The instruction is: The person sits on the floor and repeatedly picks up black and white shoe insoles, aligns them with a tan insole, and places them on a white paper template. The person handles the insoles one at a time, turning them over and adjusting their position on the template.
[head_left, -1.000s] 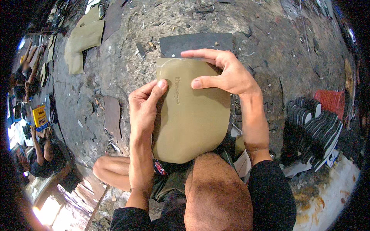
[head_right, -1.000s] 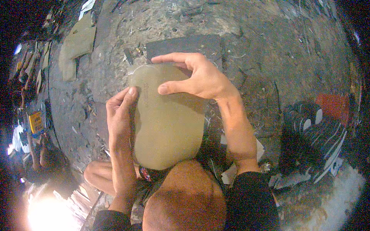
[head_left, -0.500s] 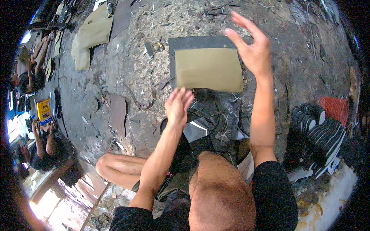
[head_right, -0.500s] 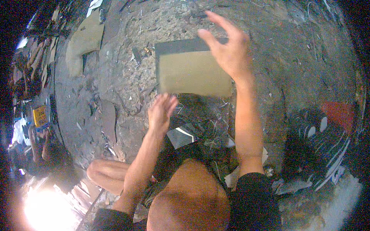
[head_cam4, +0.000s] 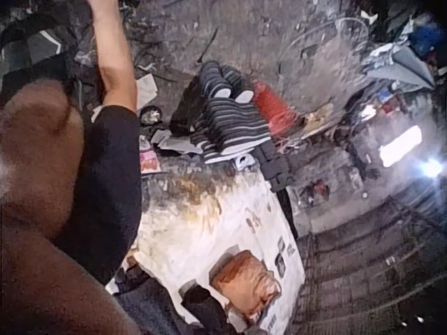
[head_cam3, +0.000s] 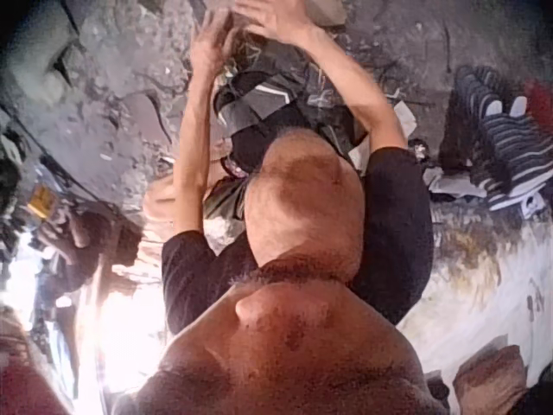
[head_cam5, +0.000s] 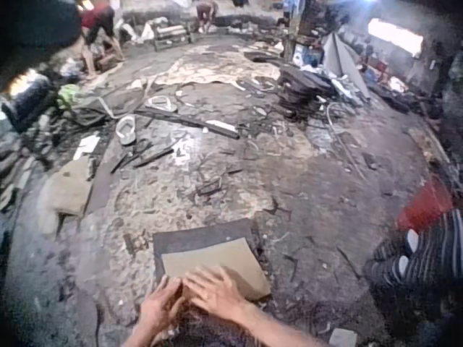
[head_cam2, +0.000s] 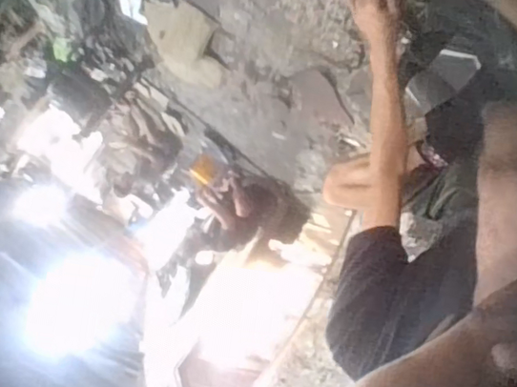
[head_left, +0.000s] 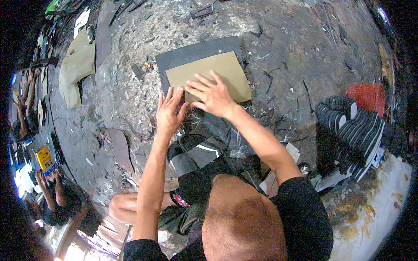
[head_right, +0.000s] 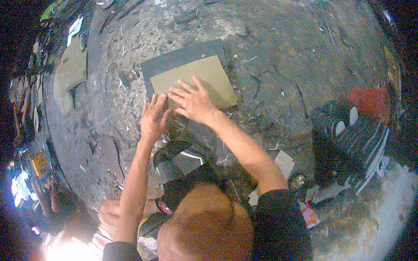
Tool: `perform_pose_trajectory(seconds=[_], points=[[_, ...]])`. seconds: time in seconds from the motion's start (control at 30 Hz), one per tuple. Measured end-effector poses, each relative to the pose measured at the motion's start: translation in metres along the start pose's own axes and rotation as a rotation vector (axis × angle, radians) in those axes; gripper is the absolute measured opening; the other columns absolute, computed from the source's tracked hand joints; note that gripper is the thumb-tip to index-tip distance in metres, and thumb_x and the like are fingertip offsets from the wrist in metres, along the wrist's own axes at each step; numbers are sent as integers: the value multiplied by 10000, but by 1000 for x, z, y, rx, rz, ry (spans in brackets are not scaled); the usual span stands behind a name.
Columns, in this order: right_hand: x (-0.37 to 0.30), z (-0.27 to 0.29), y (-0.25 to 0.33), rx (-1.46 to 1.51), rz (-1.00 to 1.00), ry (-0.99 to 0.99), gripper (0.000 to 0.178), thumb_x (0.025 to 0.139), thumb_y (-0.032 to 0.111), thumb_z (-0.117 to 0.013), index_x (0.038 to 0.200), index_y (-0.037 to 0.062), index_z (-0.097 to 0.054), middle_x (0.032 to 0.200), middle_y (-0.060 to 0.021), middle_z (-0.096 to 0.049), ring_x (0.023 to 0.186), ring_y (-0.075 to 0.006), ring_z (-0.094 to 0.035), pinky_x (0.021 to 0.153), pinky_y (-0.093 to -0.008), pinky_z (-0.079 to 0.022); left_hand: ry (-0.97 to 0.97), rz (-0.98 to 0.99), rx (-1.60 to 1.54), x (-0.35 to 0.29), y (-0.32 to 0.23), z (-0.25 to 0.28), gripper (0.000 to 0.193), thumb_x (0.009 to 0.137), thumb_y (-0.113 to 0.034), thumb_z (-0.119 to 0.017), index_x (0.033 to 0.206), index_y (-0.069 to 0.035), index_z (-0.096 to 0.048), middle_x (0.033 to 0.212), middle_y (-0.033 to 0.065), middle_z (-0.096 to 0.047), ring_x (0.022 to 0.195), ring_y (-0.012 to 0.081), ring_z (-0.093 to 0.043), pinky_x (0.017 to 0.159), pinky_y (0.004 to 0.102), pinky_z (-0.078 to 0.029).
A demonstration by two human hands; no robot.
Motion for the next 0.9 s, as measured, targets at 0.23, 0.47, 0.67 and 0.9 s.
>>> perform_pose_trajectory(seconds=[0.23,0.47,0.67,0.9], points=[[-40,49,-66,-116,-161,-35,810,650,789,-702,1365,422,-610,1543,26,-455,1501,-304,-284,1202,-669,-74,37,29,-6,-3,12,2,582,910,-368,-713,1441,-188,-552,1440,60,-585,1448,334,-402,1203,555,-238],[-103,40,-69,80,-668,-423,714,836,495,-758,1358,39,-588,1497,-182,-477,1425,-385,-390,1154,-557,-281,-261,379,-170,-31,13,-6,597,794,-261,-850,1314,-51,-643,1078,153,-645,1003,308,-600,942,435,-485],[-107,51,-49,881,-800,-724,422,956,197,-696,1318,0,-603,1288,-149,-661,1187,-248,-624,1019,-376,-484,-441,837,-1279,-45,-11,7,533,882,-25,-759,1363,-4,-530,1197,122,-661,1012,182,-653,881,318,-538],[-111,124,-6,1679,-803,-831,334,956,202,-703,1230,14,-667,1164,-73,-711,1022,-159,-675,910,-314,-527,-367,591,-1624,-61,-48,66,601,869,70,-722,1378,-59,-428,1164,163,-684,1045,236,-676,901,377,-563]])
Point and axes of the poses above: each hand's wrist, its own x-axis towards the middle knuckle, its own z-axis out of the back of the hand, y = z × x, the point moved 4 cm from there along x, towards the middle knuckle
